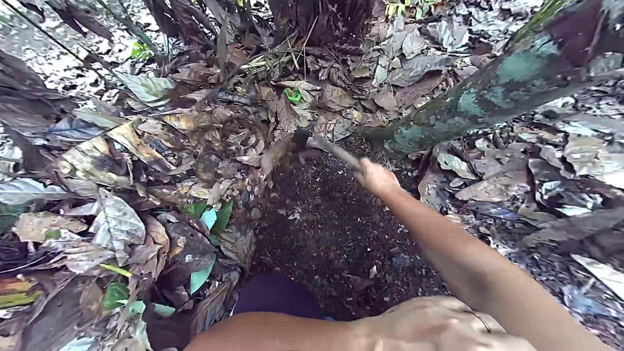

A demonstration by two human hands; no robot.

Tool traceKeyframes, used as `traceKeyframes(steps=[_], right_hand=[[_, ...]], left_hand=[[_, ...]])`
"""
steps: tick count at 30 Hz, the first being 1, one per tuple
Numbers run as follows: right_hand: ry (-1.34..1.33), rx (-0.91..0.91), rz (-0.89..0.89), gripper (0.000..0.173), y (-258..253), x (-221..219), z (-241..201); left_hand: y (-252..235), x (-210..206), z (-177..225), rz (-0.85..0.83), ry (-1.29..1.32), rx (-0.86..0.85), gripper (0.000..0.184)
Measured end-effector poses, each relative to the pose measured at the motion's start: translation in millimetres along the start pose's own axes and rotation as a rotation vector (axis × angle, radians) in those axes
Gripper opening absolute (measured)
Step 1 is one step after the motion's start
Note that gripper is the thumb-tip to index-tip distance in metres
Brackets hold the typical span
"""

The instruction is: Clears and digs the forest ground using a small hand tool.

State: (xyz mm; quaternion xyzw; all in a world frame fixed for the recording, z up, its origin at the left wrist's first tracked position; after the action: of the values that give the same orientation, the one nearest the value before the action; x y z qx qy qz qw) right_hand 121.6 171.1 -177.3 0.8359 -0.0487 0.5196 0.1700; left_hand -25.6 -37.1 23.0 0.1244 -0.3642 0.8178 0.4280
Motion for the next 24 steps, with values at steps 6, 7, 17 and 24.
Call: traceKeyframes(steps=[6, 7, 17, 24], right_hand=[[-0.254, 0.143, -0.107, 0.054, 59, 28, 24], [-0.237, 0.19, -0.233, 0.053, 76, 22, 35], [-0.519, -0.355, 0.049, 0.055, 153, -32, 157], [-0.057, -0.591, 0.016, 0.061, 225, 57, 344]], left_hand=[[-6, 3, -4, 0.176, 0.061, -0.124, 0.021], [-7, 1, -8, 0.186, 0.066, -0.138, 0.021], [-40, -55, -51, 0.093, 0.085, -0.237, 0.023], [-46, -89, -54, -0.079, 0.176, -0.211, 0.025]])
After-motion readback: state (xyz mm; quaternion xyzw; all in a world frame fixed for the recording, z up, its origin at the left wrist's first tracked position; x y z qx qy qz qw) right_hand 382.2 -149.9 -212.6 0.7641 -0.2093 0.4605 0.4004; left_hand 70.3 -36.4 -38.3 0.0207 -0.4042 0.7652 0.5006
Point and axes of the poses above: each hand's wrist, its own y-axis away from the middle knuckle, its own x-axis out of the back of the hand, z = x × y, the point moved 3 cm from there along -y, towards the middle knuckle, and after that the axes turned 11 degrees about z, right-handed, at the moved point
